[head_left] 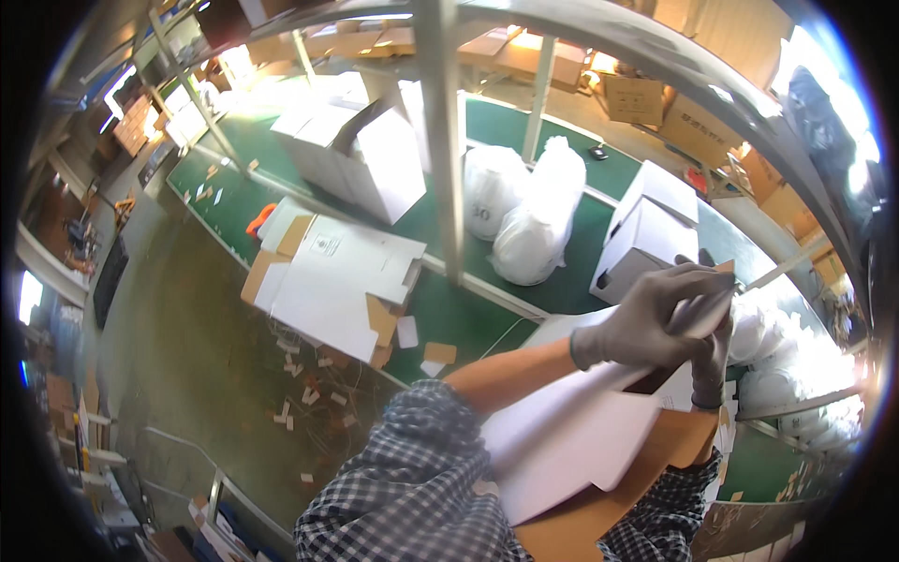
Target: The person walks to a conveyor belt and assembles white cardboard boxes by folding flat sheets into shape and inserting them into larger boxes. The person repeatedly picks up flat sheets, folds them, and places them into boxes on the belt.
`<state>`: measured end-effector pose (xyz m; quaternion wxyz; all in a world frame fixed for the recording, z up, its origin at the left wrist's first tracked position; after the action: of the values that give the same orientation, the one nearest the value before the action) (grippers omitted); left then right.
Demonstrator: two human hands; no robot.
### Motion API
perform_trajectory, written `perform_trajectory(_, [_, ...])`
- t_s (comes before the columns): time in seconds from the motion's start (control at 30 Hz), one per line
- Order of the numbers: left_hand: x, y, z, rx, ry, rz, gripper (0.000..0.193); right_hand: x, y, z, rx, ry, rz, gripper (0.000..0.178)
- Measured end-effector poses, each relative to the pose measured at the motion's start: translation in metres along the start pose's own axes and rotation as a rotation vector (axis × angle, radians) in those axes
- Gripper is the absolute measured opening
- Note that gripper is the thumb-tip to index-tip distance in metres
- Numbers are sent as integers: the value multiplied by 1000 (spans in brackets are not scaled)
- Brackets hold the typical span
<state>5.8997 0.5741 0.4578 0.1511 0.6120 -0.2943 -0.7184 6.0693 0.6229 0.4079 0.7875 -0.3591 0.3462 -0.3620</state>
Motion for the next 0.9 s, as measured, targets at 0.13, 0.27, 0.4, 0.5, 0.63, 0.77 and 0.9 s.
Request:
perform_trajectory(0.13, [8, -53, -1, 953, -147, 343, 59, 33, 14, 20, -210, -229, -41, 100])
perform_trajectory(0.27, [37, -60, 40, 645, -224, 367, 71, 98, -5, 28, -214, -341, 11, 86])
perform_trajectory(0.4, [67, 27, 67, 545, -216, -79, 77, 121, -18, 36, -219, -277, -26, 82])
perform_trajectory(0.5, [76, 51, 25, 16, -312, 44, 74, 110, -21, 31, -257, -243, -35, 80])
perform_trajectory(0.63, [69, 40, -17, -702, -233, 321, 73, 80, 5, 17, -327, -145, -17, 76])
perform_trajectory(0.77, [76, -4, 9, -295, 332, 555, 84, 55, 63, 46, -351, 228, 29, 65])
perform_trajectory(0.9, [87, -43, -18, -692, 31, 447, 83, 74, 111, 29, -367, 204, -22, 92])
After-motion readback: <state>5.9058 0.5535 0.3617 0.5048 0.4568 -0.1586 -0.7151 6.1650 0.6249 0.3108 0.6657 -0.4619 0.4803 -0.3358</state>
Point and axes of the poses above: each hand's wrist, its own x-axis away from the middle knuckle, its own z-axis out of the back of the hand, y = z × x, the point moved 10 cm from there along -x, towards the middle knuckle, and after that the axes turned 6 degrees about -y, right-handed, at the moved point
